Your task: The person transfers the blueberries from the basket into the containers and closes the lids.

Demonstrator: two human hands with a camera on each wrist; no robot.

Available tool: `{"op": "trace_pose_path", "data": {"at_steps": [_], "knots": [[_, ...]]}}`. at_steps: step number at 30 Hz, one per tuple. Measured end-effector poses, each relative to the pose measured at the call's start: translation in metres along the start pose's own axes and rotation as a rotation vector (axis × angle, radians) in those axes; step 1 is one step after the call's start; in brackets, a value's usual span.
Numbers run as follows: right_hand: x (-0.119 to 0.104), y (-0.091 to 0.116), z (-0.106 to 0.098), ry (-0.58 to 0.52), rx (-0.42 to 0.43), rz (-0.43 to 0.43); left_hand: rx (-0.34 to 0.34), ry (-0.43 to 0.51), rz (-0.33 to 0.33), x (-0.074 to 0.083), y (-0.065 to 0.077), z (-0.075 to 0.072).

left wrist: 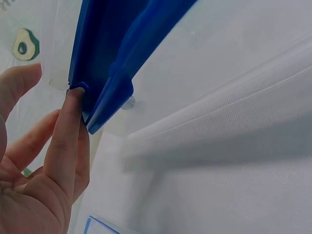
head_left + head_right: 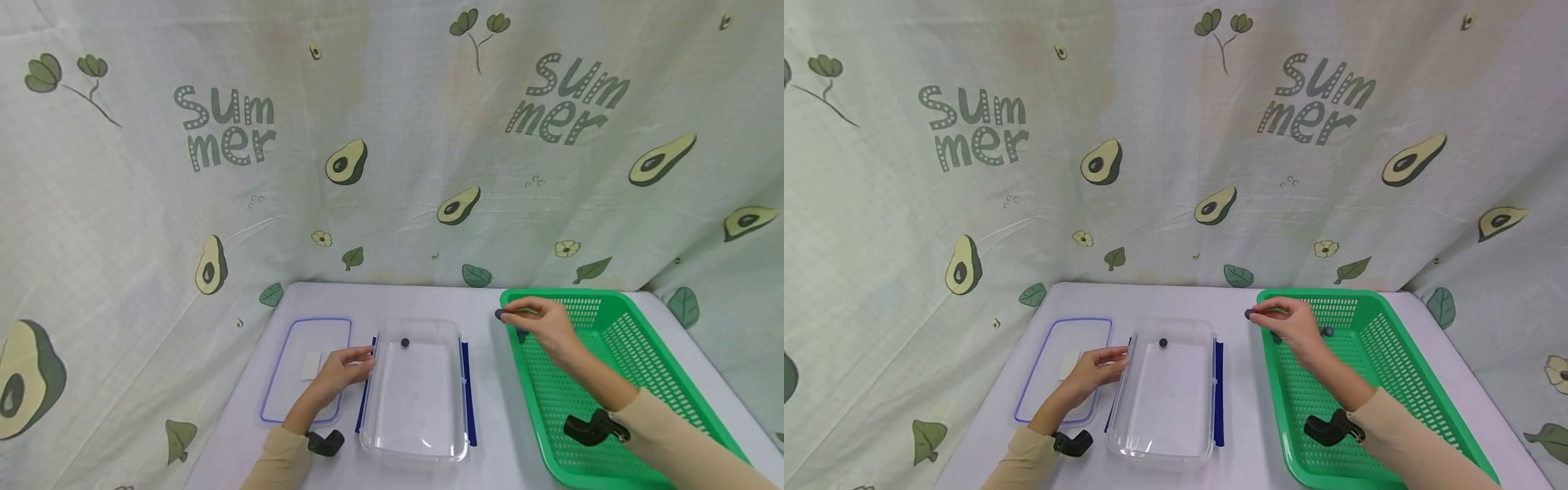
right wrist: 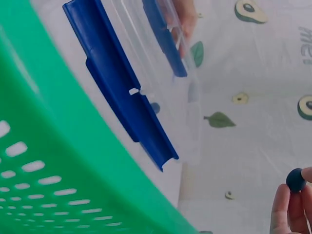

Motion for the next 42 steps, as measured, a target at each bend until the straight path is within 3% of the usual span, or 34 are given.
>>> {"op": "trace_pose_path", "data": {"at_steps": [12, 29, 42], "knots": [[-0.001, -0.01, 0.033, -0.068, -0.096, -0.025, 0.008, -0.021, -0.008, 0.0, 0.0, 0.0], [0.011, -0.016, 0.087, -0.035, -0.239, 0.025, 0.016, -0.039, 0.007, -0.001, 0.001, 0.0], [0.026, -0.015, 0.104, -0.01, -0.287, 0.068, 0.015, -0.022, -0.002, 0.0, -0.001, 0.0]]}}
Point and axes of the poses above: each hand's wrist, its own y-axis away from the middle knuckle, its own z-axis out of the palm, x = y × z, the point moved 5 cm from there along -y, towards the middle knuckle, and after that the axes turned 4 degrees about -x, right-handed, at the moved point
